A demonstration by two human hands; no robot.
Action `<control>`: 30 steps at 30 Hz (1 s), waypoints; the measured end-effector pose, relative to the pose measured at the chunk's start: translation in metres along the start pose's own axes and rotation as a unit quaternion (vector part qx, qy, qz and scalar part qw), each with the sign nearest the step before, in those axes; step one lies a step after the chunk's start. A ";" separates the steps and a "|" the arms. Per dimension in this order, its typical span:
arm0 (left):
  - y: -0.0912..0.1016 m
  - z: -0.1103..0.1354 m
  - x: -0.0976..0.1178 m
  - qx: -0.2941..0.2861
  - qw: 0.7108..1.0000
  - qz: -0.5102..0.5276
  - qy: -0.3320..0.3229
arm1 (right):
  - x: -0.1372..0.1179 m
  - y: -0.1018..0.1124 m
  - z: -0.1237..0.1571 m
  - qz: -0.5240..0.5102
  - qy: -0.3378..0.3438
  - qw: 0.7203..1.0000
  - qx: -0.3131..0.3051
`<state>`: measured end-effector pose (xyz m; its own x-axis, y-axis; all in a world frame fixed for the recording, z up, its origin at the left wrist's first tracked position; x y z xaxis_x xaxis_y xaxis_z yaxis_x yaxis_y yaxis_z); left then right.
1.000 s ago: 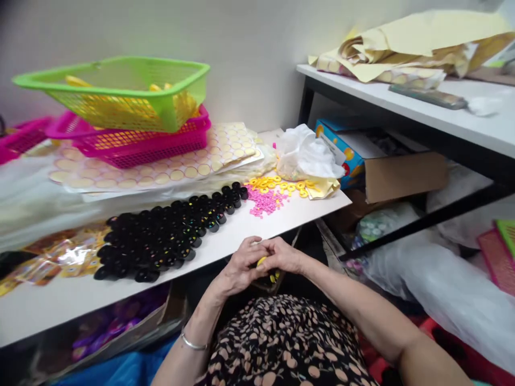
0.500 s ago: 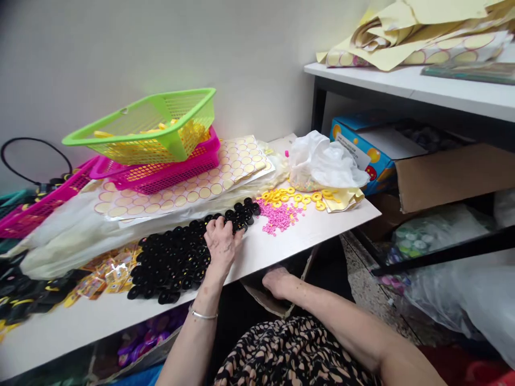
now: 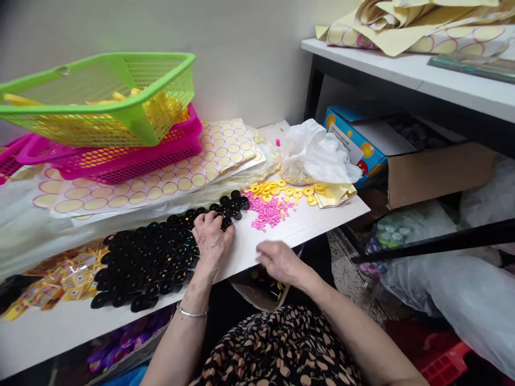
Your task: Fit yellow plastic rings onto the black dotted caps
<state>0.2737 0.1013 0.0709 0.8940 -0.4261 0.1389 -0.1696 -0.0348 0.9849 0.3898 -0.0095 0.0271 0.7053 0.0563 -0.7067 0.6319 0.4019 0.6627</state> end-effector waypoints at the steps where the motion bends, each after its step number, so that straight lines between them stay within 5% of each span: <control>1: 0.000 0.001 0.000 -0.001 1.000 -0.002 -0.005 | 0.007 0.015 -0.001 0.026 -0.038 0.997 0.067; 4: -0.001 0.003 0.003 0.001 1.000 -0.006 -0.027 | 0.024 0.032 -0.013 0.112 -0.129 0.974 0.147; 10: 0.003 0.008 0.011 0.005 0.997 0.009 -0.077 | 0.028 0.022 -0.028 0.232 -0.155 0.952 0.124; 15: 0.010 0.021 0.030 -0.003 0.987 0.066 -0.148 | 0.022 0.022 -0.024 0.234 -0.141 0.958 0.089; 20: -0.017 0.030 0.043 -0.060 0.963 0.200 -0.169 | 0.028 0.028 -0.026 0.204 -0.163 0.963 0.059; 30: -0.058 0.028 0.021 -0.049 0.886 0.452 -0.090 | 0.020 0.019 -0.026 0.205 -0.170 0.964 -0.018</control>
<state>0.2906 0.0687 0.0142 0.3289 -0.3767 0.8659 -0.7384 0.4690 0.4845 0.4079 0.0228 0.0191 0.9617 -0.0829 -0.2612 0.2704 0.4415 0.8556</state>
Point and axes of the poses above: each hand's wrist, its own z-axis away from the middle knuckle, its own y-axis out of the back of the hand, x = y × z, the point moved 9 cm from there along -z, towards the middle knuckle, and after that the axes turned 15 degrees about -x, right-handed, at the moved point
